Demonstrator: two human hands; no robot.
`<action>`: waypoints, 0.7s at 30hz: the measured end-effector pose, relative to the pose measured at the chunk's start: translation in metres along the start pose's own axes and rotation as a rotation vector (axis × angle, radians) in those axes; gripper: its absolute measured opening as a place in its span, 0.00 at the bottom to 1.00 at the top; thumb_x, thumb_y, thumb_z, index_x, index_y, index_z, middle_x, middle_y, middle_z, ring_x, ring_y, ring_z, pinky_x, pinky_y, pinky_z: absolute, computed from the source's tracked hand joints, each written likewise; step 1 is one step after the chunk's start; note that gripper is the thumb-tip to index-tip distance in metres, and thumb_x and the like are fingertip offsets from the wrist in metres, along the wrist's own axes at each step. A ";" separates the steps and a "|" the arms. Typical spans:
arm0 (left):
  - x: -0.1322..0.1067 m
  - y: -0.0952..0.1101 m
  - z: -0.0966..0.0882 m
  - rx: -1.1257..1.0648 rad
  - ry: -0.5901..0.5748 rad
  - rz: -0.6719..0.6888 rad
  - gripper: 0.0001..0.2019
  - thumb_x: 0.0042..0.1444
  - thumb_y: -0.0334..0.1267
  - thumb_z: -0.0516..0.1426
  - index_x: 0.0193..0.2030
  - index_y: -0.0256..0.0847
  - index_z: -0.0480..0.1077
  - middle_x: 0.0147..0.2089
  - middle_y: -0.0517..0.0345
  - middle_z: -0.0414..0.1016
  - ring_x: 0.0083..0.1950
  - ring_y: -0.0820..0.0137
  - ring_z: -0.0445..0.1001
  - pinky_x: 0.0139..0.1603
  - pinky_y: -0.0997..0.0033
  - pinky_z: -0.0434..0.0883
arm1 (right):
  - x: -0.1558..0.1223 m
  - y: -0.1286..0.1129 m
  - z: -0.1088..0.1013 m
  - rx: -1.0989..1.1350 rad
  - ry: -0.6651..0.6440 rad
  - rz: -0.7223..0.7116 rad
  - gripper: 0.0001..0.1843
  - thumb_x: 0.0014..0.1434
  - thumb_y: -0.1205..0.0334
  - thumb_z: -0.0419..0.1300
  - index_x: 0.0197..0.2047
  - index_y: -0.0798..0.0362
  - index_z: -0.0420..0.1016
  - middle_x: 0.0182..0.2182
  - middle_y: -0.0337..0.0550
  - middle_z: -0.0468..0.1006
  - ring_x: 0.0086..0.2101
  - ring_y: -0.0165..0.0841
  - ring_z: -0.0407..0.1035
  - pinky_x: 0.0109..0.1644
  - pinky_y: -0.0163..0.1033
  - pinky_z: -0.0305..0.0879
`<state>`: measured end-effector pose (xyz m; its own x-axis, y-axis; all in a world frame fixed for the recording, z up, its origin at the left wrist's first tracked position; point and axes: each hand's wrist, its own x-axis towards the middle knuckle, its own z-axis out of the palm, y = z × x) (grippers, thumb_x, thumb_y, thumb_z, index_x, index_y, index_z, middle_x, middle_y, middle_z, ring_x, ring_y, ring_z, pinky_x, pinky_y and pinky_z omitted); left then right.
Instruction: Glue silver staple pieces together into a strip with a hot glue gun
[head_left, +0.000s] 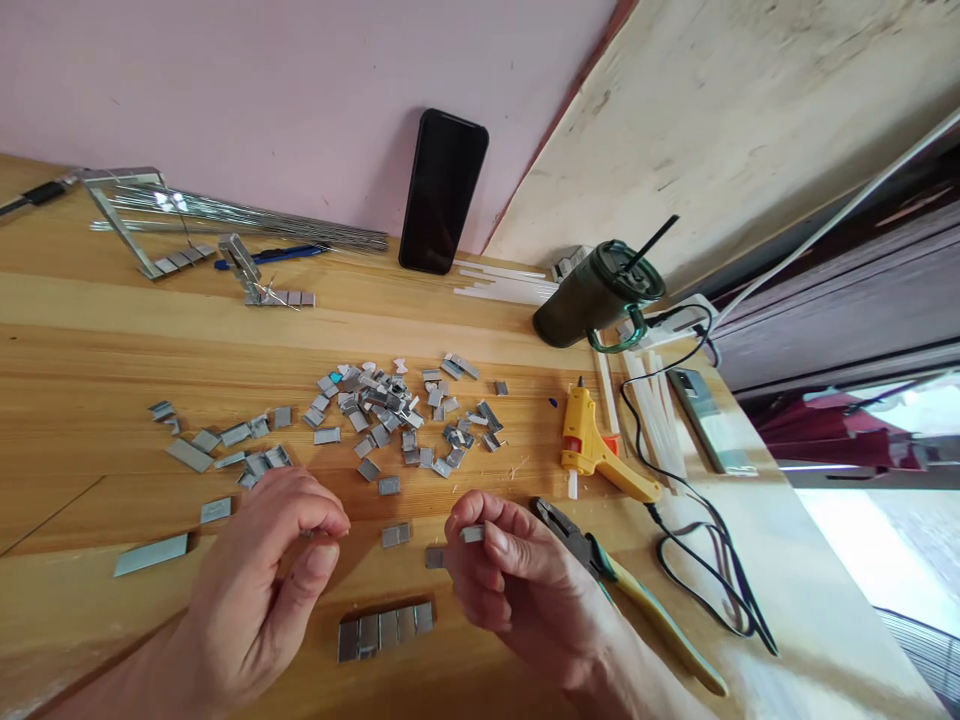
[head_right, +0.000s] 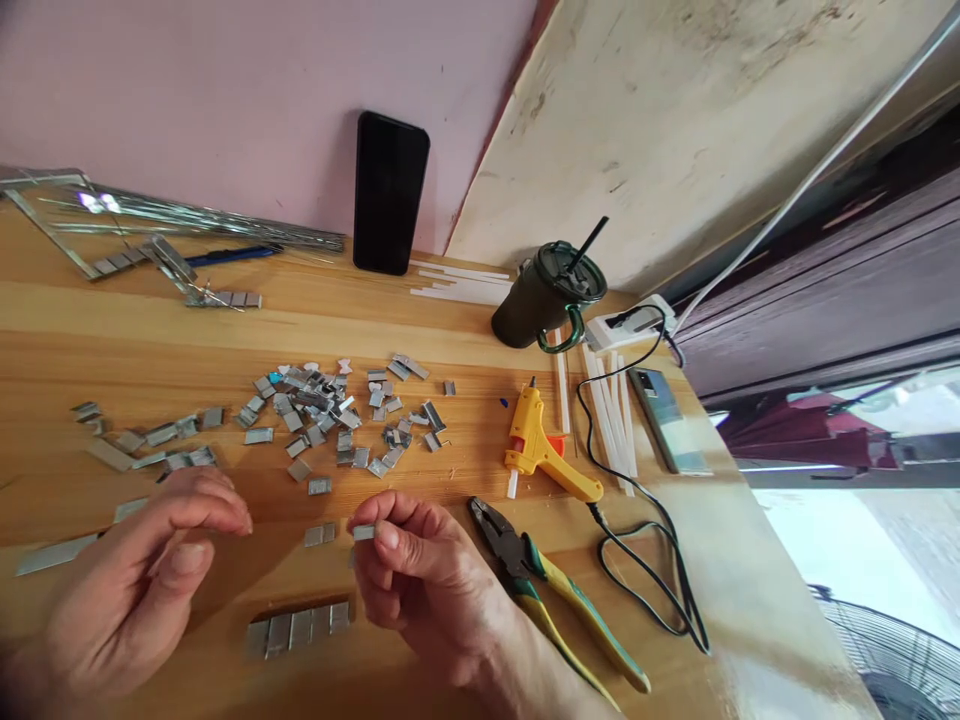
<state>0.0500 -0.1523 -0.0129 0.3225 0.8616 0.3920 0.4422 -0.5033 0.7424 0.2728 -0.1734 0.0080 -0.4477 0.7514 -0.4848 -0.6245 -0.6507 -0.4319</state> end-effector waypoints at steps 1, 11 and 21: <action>0.000 0.000 -0.001 0.001 -0.004 -0.002 0.15 0.70 0.46 0.42 0.38 0.45 0.63 0.31 0.62 0.69 0.36 0.68 0.68 0.40 0.65 0.64 | 0.000 0.002 0.001 0.021 -0.022 0.006 0.12 0.47 0.59 0.74 0.34 0.52 0.79 0.18 0.31 0.65 0.16 0.20 0.52 0.18 0.27 0.44; -0.001 0.013 -0.002 0.032 -0.121 0.221 0.06 0.66 0.38 0.54 0.47 0.40 0.65 0.32 0.63 0.72 0.33 0.73 0.69 0.44 0.67 0.66 | 0.001 0.020 0.009 0.037 -0.047 0.062 0.15 0.47 0.57 0.75 0.35 0.53 0.78 0.19 0.32 0.71 0.15 0.19 0.58 0.16 0.25 0.49; -0.003 0.022 0.005 0.002 -0.065 0.269 0.07 0.65 0.27 0.52 0.47 0.37 0.68 0.32 0.58 0.75 0.31 0.72 0.69 0.39 0.63 0.68 | 0.006 0.031 0.015 0.010 0.031 0.113 0.15 0.43 0.57 0.77 0.32 0.55 0.81 0.18 0.34 0.76 0.15 0.18 0.62 0.16 0.22 0.54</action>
<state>0.0629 -0.1659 -0.0008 0.4814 0.6908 0.5396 0.3351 -0.7138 0.6149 0.2414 -0.1877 0.0032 -0.4957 0.6695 -0.5533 -0.5778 -0.7298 -0.3654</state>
